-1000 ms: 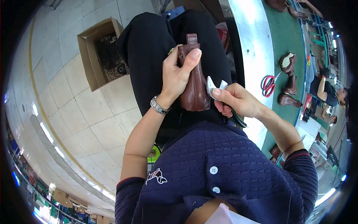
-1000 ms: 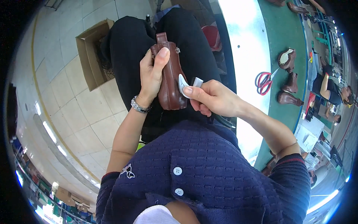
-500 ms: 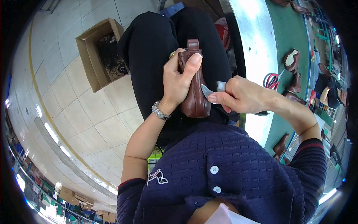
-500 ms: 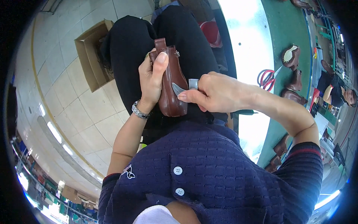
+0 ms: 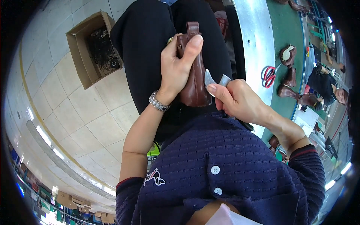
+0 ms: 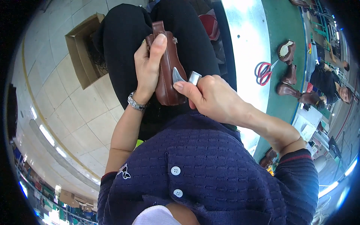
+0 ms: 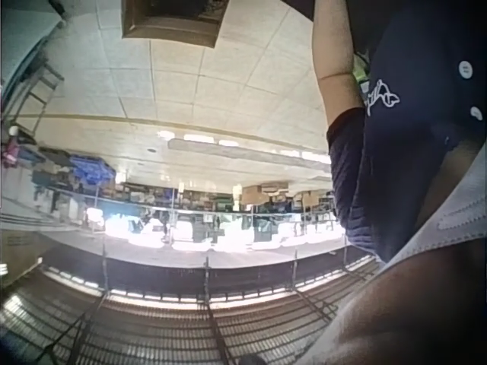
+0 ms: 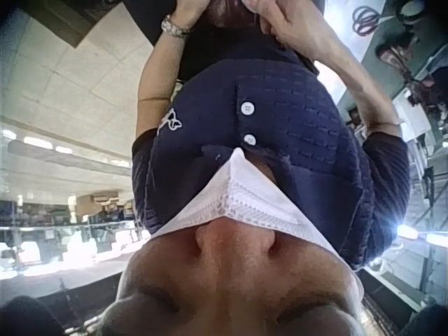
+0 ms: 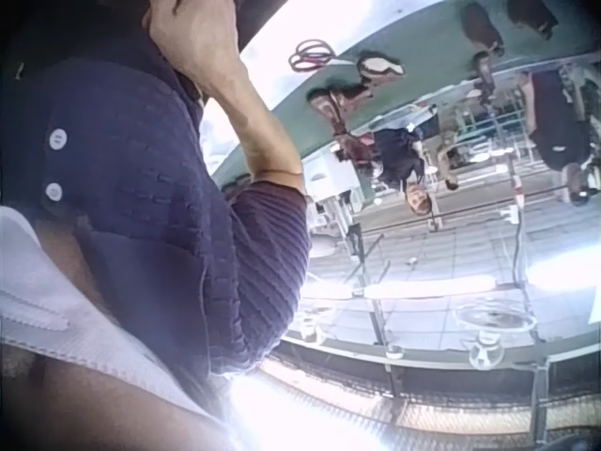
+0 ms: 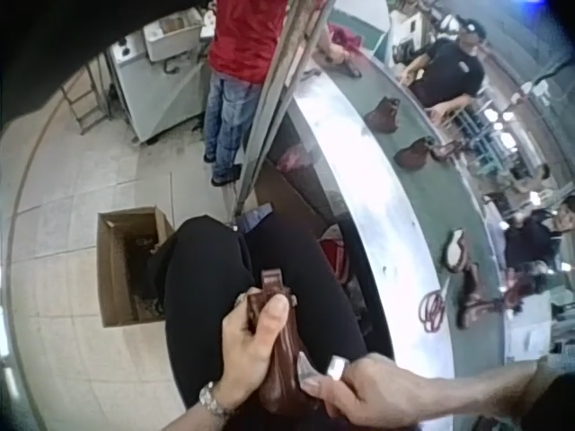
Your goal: The recorder is assembling leather shoe uppers onto lasts, using pliers to pull material, scissors to trim excess, and a brush to apply adhesive.
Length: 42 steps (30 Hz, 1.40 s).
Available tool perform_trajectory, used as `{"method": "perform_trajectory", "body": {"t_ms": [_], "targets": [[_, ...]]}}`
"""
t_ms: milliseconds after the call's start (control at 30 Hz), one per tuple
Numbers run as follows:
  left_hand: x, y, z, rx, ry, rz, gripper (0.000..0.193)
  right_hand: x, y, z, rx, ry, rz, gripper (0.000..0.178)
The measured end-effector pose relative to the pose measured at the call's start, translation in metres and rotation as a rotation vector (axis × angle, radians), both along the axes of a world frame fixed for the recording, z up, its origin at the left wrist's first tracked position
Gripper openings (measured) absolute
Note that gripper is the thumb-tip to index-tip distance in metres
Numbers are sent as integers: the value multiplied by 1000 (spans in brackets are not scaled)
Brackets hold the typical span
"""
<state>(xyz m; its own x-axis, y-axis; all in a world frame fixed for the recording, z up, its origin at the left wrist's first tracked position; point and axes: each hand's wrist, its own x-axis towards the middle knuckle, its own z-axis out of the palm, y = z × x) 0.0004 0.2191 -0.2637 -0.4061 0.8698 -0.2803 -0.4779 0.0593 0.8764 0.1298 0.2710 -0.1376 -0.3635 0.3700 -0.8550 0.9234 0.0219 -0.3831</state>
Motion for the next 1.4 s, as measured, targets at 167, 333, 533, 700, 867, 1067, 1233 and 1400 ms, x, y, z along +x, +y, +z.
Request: {"method": "perform_trajectory", "body": {"t_ms": [167, 333, 533, 700, 867, 1067, 1233, 1400], "targets": [[-7, 7, -12, 23, 0, 11, 41, 5, -9, -15, 129, 115, -53, 68], [-4, 8, -11, 59, -13, 11, 42, 22, 4, -25, -199, 238, -243, 68], [4, 6, -9, 55, 24, 3, 42, 23, 7, -10, -292, 156, -187, 70], [3, 7, -8, 40, 54, 27, 43, 8, 15, 2, 14, 115, 169, 70], [-1, 8, -8, 11, 28, 18, 44, 4, 11, 0, -164, -7, -37, 69], [-2, 5, -7, 26, 52, 11, 43, 10, 7, -3, 136, 154, 198, 67], [-1, 2, -4, 44, 26, -27, 41, 27, 16, -15, -286, 175, -112, 65], [3, 4, -5, 56, 75, -35, 40, 33, 25, -24, -425, 237, -188, 67]]}}
